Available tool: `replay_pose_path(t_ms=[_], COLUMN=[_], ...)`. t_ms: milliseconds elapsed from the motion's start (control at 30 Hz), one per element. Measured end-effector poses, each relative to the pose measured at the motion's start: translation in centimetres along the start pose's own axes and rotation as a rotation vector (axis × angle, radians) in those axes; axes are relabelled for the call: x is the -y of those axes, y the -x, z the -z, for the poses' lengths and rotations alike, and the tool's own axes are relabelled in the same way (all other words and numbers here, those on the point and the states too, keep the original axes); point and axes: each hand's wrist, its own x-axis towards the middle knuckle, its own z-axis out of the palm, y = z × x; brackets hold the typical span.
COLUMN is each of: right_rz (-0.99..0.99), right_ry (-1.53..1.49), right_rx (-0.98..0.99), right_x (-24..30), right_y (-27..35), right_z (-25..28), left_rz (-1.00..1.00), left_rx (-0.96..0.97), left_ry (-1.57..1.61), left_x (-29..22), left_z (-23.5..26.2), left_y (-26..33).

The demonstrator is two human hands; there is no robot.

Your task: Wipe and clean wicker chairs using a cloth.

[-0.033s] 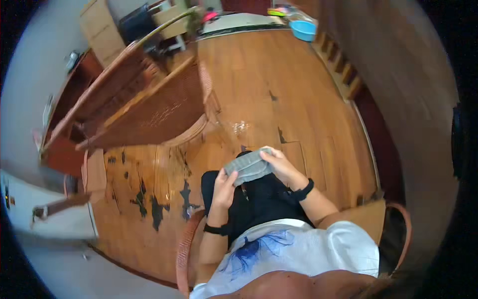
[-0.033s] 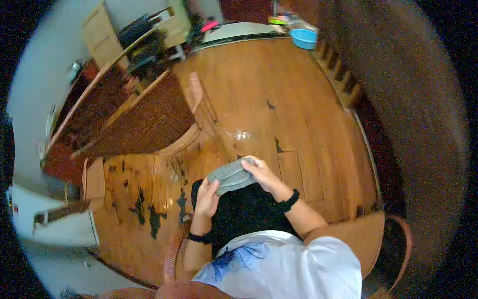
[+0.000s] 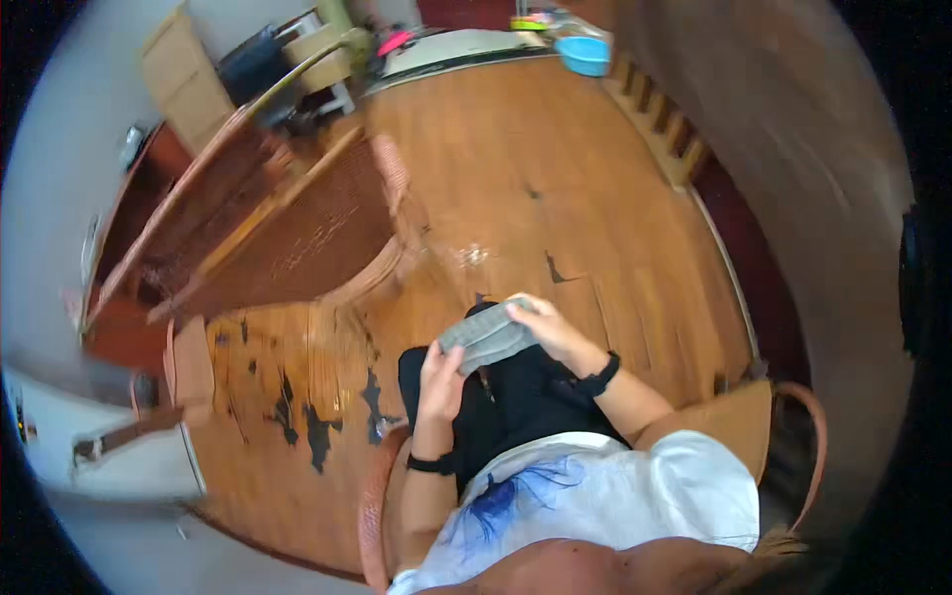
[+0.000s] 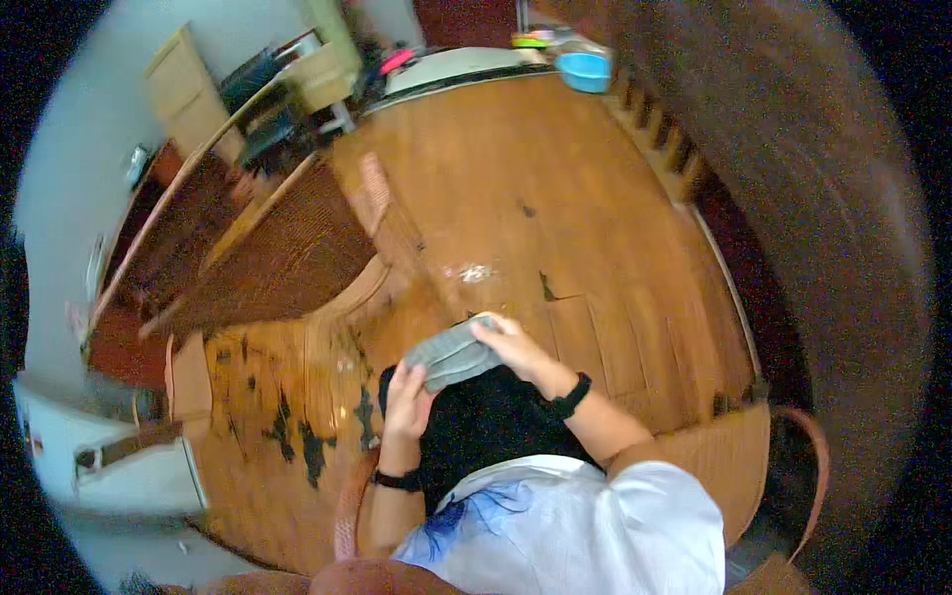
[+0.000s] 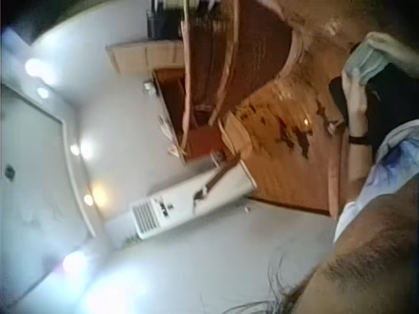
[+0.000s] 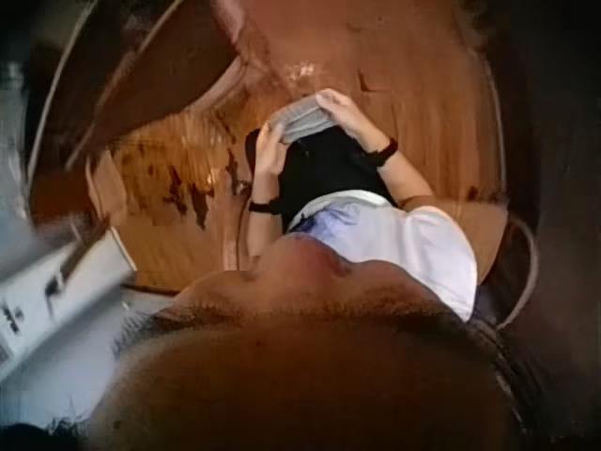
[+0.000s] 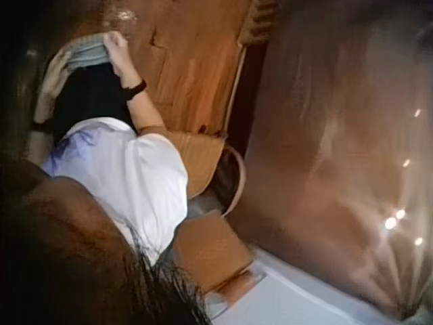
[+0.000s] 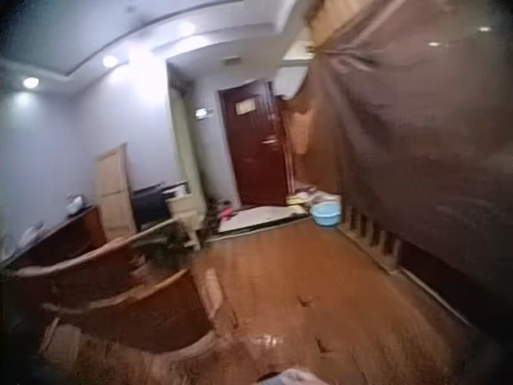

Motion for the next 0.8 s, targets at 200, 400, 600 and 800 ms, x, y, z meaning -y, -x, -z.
replay_pose_path(t_ms=[200,400,600,800], right_rz=[0.276,0.429,0.49,0.429], right_ry=[0.031,0.262,0.197,0.306], right_rx=[0.065,-0.167,-0.36,-0.408], right_x=[-0.3,-1.0,-0.8,1.1], right_y=[-5.5,-7.0,-8.0,-5.9], right_z=[-4.1,-3.2,2.9,6.0], left_rz=[0.049,0.067,0.185,0.095], left_rx=[-0.13,-0.165,-0.002,-0.099], left_ry=[-0.254,-0.359,-0.458,-0.668], left_x=[-8.0,-8.5,-6.8,-6.2], left_z=[0.6,1.3,-3.5,-7.0], left_y=[-2.2,-5.6,-11.5,-17.2])
